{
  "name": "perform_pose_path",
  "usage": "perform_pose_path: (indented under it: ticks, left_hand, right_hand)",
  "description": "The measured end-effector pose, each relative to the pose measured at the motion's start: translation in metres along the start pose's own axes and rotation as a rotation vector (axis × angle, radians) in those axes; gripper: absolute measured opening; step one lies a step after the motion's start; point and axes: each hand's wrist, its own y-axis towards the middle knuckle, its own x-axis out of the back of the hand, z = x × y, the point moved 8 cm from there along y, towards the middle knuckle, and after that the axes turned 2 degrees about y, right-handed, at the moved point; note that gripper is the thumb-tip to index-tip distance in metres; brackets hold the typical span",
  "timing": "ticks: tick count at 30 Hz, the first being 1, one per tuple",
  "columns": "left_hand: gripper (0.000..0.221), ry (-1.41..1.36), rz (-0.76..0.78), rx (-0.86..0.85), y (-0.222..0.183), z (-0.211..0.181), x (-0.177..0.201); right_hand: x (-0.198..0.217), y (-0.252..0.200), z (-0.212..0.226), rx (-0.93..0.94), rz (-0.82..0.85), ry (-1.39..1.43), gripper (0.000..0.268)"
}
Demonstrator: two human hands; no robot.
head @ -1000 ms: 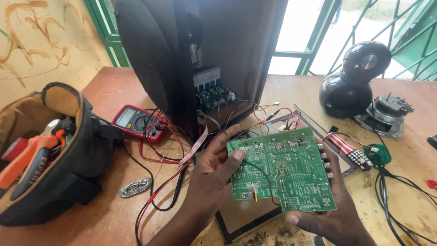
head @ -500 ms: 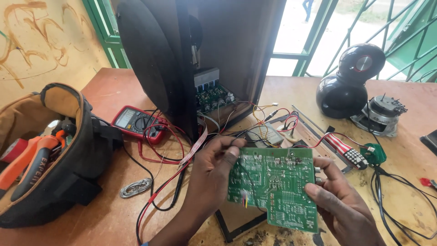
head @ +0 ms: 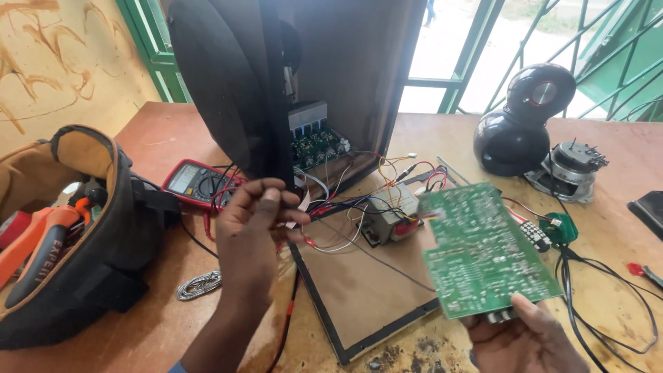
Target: Disassembling a speaker by removing the back panel screws and extracting the internal circuit board for repair or inspection.
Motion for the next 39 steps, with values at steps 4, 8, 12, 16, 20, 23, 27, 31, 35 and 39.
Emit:
perform_pose_path:
  ticks: [4, 8, 12, 16, 20, 23, 27, 31, 35, 39]
  left_hand:
    - [0.011, -0.132, -0.022, -0.040, 0.005, -0.018, 0.000]
    - [0.015, -0.171, 0.014, -0.092, 0.007, -0.033, -0.011]
    - [0.030, -0.081, 0.116, -0.162, 0.003, -0.045, -0.032]
    - [0.032, 0.035, 0.176, -0.235, 0.000, -0.053, -0.048]
    - [0.031, 0.004, 0.231, -0.257, 0.003, -0.048, -0.057]
    - [0.031, 0.026, 0.258, -0.274, 0.003, -0.042, -0.059]
    - [0.028, 0.134, 0.261, -0.336, -0.001, -0.036, -0.059]
    - [0.027, 0.219, 0.266, -0.253, 0.000, -0.023, -0.059]
    - [0.027, 0.424, 0.406, -0.234, -0.003, -0.010, -0.067]
    - [0.038, 0.741, 0.720, -0.138, -0.021, 0.007, -0.090]
  right_hand:
    - [-0.023, -0.026, -0.021, 0.082, 0.012, 0.023, 0.066]
    - [-0.030, -0.033, -0.041, 0.091, -0.061, -0.045, 0.077]
    - [-0.006, -0.026, -0.068, -0.020, -0.049, -0.127, 0.075]
    - [-0.037, -0.065, -0.067, -0.149, -0.220, -0.060, 0.066]
    - [-0.033, -0.059, -0.063, -0.273, -0.195, -0.170, 0.055]
    - [-0.029, -0.053, -0.057, -0.361, -0.177, -0.246, 0.048]
    - [-0.025, -0.046, -0.050, -0.482, -0.138, -0.368, 0.042]
    - [-0.012, -0.034, -0.052, -0.464, -0.117, -0.359, 0.040]
    - [0.012, -0.003, -0.046, -0.351, 0.050, -0.267, 0.041]
    - [0.018, 0.013, -0.029, -0.324, 0.140, -0.277, 0.048]
